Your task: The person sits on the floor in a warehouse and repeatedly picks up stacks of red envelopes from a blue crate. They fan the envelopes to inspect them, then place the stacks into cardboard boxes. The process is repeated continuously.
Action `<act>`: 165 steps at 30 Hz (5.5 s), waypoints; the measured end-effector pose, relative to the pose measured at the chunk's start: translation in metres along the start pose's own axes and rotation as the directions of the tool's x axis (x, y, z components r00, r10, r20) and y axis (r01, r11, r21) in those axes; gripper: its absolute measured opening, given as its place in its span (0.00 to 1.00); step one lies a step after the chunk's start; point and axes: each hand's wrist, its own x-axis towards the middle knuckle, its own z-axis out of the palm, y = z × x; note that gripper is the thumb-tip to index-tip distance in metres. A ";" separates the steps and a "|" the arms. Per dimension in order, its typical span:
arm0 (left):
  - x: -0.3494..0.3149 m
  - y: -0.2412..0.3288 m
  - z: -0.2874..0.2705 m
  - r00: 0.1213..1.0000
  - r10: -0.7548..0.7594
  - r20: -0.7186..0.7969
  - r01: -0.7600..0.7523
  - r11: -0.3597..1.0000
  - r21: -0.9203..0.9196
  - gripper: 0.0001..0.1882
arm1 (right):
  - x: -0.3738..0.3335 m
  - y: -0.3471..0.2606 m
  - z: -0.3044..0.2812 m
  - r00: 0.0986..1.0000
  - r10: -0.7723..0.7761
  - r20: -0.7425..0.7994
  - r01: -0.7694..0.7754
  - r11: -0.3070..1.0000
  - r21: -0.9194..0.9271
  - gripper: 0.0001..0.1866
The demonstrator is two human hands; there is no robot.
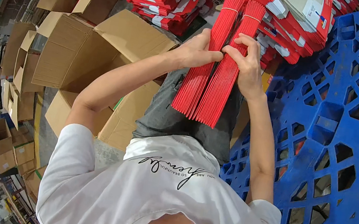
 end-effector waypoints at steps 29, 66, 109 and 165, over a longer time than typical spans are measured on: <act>-0.026 0.042 -0.016 0.538 0.588 0.604 -0.839 0.312 0.445 0.30 | -0.036 0.010 0.045 0.689 0.711 0.139 -0.495 0.321 0.807 0.23; -0.031 0.027 -0.029 0.638 0.584 0.502 -0.767 0.423 0.483 0.31 | -0.008 0.010 -0.008 0.875 0.484 -0.001 -0.471 0.854 0.222 0.31; -0.031 0.017 -0.031 0.645 0.598 0.476 -0.763 0.475 0.438 0.30 | -0.004 0.008 0.001 0.883 0.456 -0.112 -0.454 0.890 0.038 0.27; -0.025 0.005 -0.031 0.628 0.650 0.428 -0.777 0.495 0.389 0.31 | 0.010 0.015 -0.015 0.939 0.338 -0.069 -0.345 0.923 -0.173 0.13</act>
